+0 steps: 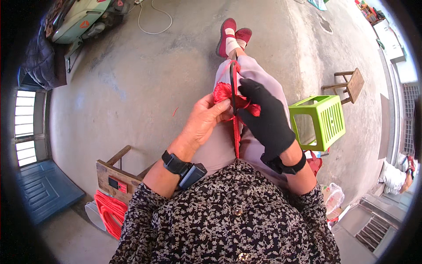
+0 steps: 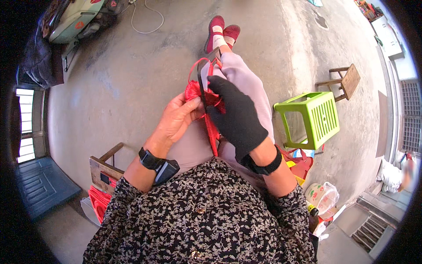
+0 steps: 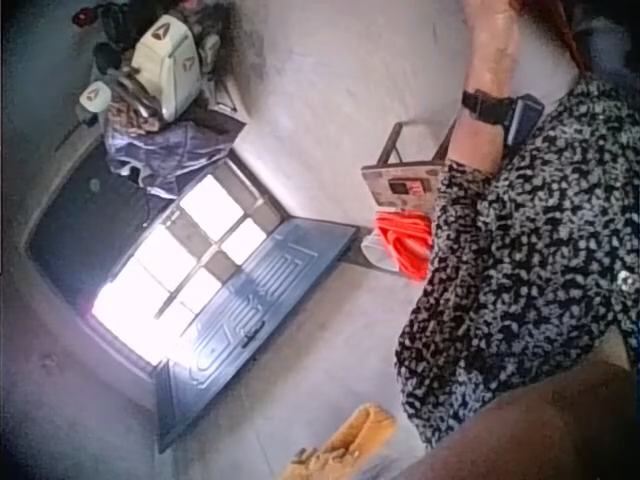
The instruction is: The person is wrapping a red plastic cord around the perimeter of a circular red and black frame, likely as part of furniture or object manufacturing.
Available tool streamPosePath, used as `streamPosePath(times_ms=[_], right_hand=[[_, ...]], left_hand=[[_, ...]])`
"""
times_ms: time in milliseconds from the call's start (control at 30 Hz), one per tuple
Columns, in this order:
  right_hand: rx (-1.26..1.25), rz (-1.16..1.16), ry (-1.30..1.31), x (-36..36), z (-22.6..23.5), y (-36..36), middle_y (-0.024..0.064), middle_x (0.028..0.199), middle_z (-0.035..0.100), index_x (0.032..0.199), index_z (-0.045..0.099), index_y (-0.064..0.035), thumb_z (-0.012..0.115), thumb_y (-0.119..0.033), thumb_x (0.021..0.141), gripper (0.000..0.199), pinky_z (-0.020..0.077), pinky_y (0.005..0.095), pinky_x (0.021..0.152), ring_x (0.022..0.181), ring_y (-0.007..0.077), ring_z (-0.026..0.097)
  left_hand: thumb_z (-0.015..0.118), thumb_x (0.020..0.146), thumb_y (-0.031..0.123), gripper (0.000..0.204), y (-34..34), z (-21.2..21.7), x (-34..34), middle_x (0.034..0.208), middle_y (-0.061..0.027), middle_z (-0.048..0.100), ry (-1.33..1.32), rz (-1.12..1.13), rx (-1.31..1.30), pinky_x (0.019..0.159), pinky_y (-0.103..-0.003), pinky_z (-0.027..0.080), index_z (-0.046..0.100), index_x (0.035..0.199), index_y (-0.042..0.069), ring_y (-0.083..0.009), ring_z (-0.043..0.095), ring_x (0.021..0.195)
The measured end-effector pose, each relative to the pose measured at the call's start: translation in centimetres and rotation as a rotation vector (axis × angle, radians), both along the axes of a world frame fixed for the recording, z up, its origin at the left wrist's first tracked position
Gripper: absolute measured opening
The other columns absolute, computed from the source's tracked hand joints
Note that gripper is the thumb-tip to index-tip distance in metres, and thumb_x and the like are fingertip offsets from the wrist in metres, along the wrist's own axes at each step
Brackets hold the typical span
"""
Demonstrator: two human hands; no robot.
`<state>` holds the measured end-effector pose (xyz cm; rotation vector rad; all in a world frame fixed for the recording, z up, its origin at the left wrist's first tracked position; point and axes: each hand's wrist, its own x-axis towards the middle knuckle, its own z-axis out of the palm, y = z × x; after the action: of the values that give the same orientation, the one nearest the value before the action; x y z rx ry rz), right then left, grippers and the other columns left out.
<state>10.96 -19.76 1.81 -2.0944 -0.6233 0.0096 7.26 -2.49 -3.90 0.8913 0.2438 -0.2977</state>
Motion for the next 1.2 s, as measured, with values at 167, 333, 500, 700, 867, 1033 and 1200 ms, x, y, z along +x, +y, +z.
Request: streamPosePath(times_ms=[167,333,500,700,867,1033,1200], right_hand=[[0.013,-0.185,-0.251,0.2,2.0,-1.7,0.0164,0.116,0.059,0.123,0.051,-0.0047,0.078,-0.013,0.065,0.065,0.0486,0.0379,0.087,0.104,0.0326,0.06],[-0.071,-0.013,-0.353,1.0,4.2,-0.2,0.0166,0.129,0.051,0.13,0.047,-0.0038,0.082,-0.032,0.058,0.085,0.0343,0.042,0.104,0.124,0.0353,0.044],[-0.277,0.422,-0.543,0.1,4.9,1.9,0.0131,0.108,0.061,0.104,0.062,-0.0066,0.074,-0.029,0.07,0.042,0.0385,0.0417,0.1,0.112,0.0326,0.052],[0.283,0.763,0.409,-2.1,5.9,-4.1,0.011,0.086,0.067,0.085,0.067,-0.0023,0.071,-0.014,0.079,0.014,0.0481,0.0357,0.084,0.084,0.024,0.064],[0.331,0.49,0.944,-5.0,4.9,-7.1,0.0084,0.084,0.068,0.091,0.068,0.0011,0.065,-0.012,0.085,0.015,0.0493,0.0295,0.077,0.083,0.0139,0.063],[0.409,0.413,1.067,-6.5,6.5,-7.4,0.0091,0.081,0.067,0.089,0.067,0.0018,0.064,-0.009,0.085,0.012,0.0485,0.0276,0.069,0.075,0.0138,0.063],[0.396,0.395,0.844,-7.2,7.6,-7.6,0.0089,0.074,0.064,0.086,0.066,0.0005,0.067,-0.011,0.083,0.011,0.0467,0.0279,0.065,0.072,0.0134,0.062]], left_hand=[[0.052,0.094,0.022,0.029,3.0,1.2,0.6,0.111,-0.0045,0.063,-0.08,0.129,-0.388,0.081,-0.035,0.051,0.055,0.119,0.007,-0.0183,0.059,0.102],[0.052,0.094,0.032,0.038,4.6,9.7,-3.0,0.102,-0.0078,0.06,-0.059,0.314,-0.268,0.081,-0.039,0.051,0.05,0.122,0.006,-0.0219,0.059,0.097],[0.064,0.088,0.04,0.038,8.4,13.6,-7.4,0.071,-0.003,0.047,-0.607,0.041,-0.303,0.066,-0.037,0.05,0.05,0.093,0.005,-0.0163,0.047,0.063],[0.052,0.095,0.035,0.036,11.3,10.1,-9.3,0.097,-0.0087,0.06,-0.104,0.243,0.288,0.078,-0.03,0.049,0.052,0.108,0.002,-0.017,0.06,0.085],[0.065,0.086,0.023,0.028,5.8,5.5,-4.7,0.087,-0.0041,0.062,-0.042,-0.034,0.649,0.07,-0.03,0.051,0.057,0.107,0.005,-0.0152,0.062,0.078],[0.074,0.074,0.021,0.03,-1.1,3.0,-2.8,0.08,-0.002,0.065,-0.271,0.014,1.097,0.068,-0.031,0.051,0.062,0.096,0.004,-0.0124,0.062,0.072],[0.075,0.075,0.02,0.024,-1.0,1.8,-2.5,0.079,0.0001,0.064,-0.157,0.077,0.994,0.069,-0.029,0.049,0.063,0.09,0.006,-0.0101,0.06,0.074]])
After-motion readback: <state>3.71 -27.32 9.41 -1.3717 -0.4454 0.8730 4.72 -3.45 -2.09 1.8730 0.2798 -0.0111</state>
